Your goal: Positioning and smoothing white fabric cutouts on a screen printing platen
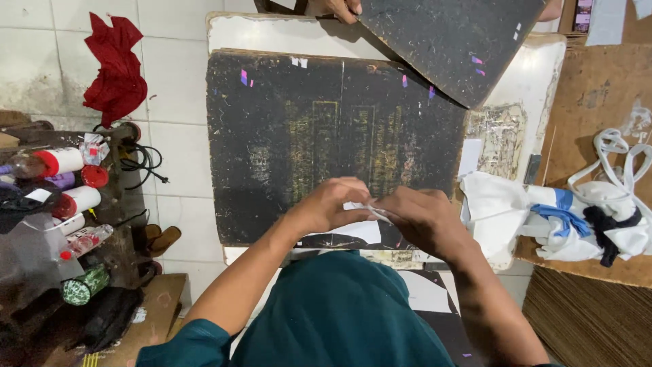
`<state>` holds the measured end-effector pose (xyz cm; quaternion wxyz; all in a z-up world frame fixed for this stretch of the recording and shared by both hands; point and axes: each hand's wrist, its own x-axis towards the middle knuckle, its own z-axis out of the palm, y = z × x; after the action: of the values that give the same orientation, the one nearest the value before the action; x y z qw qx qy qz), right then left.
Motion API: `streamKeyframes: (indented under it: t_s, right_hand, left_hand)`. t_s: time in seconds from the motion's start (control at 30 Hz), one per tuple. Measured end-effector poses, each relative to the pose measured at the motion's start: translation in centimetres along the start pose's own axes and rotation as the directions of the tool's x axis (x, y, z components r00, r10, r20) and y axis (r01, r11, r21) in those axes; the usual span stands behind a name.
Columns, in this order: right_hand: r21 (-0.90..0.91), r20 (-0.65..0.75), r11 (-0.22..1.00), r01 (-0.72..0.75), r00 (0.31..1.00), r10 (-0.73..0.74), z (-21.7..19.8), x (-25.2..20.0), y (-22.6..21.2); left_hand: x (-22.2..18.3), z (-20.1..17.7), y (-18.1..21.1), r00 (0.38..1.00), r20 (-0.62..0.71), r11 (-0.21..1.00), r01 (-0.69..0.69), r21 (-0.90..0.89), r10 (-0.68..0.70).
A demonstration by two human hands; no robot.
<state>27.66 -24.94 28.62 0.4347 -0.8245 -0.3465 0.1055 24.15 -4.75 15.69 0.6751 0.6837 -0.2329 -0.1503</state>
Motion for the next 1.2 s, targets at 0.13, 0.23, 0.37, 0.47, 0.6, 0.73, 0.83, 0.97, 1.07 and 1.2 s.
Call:
streamKeyframes:
  t_s: [0.13, 0.23, 0.37, 0.47, 0.6, 0.73, 0.83, 0.97, 1.07, 1.2]
  right_hand:
    - [0.087, -0.064, 0.995, -0.041, 0.997, 0.047, 1.1, -2.8, 4.0]
    - [-0.010, -0.141, 0.990, -0.140, 0.981, 0.137, 1.4, -5.0, 7.0]
    - [-0.045, -0.281, 0.954, -0.298, 0.920, 0.274, 1.0, -6.0, 9.7]
    - [-0.030, -0.373, 0.952, -0.305, 0.887, 0.273, 1.6, -6.0, 12.8]
    - [0.172, -0.423, 0.870, -0.462, 0.763, 0.489, 2.6, -4.1, 15.1]
    - [0.519, -0.430, 0.767, -0.378, 0.660, 0.616, 3.1, 0.4, 14.3]
    - [0.759, -0.380, 0.606, -0.238, 0.593, 0.710, 4.0, 2.0, 15.7]
    - [0.845, -0.302, 0.501, -0.185, 0.609, 0.734, 5.4, 1.8, 18.2]
    - [0.800, -0.248, 0.495, -0.339, 0.564, 0.788, 7.1, 1.5, 19.7]
    - [0.602, -0.214, 0.525, -0.601, 0.512, 0.832, 8.5, 0.8, 21.6]
  left_hand:
    - [-1.2, -0.7, 0.7, 0.993, 0.057, 0.995, 0.099, 0.004, -0.100]
    - [-3.3, -0.8, -0.6, 0.977, 0.064, 0.978, 0.197, 0.072, -0.201]
    - [-5.6, -1.7, -3.0, 0.933, -0.080, 0.924, 0.359, 0.133, -0.351]
    - [-6.3, -4.0, -4.5, 0.893, -0.202, 0.872, 0.441, 0.210, -0.403]
    - [-3.9, -7.5, -4.0, 0.824, -0.503, 0.845, 0.447, 0.293, -0.261]
    - [0.8, -10.1, -0.5, 0.754, -0.605, 0.835, 0.486, 0.257, -0.253]
    - [3.1, -10.8, -0.2, 0.692, -0.680, 0.906, 0.412, 0.094, -0.244]
    - [3.1, -10.7, -6.0, 0.638, -0.715, 0.922, 0.386, -0.025, -0.287]
    - [2.0, -9.8, -10.0, 0.606, -0.745, 0.892, 0.451, 0.033, -0.279]
    - [1.0, -8.8, -12.0, 0.541, -0.782, 0.850, 0.526, 0.027, -0.309]
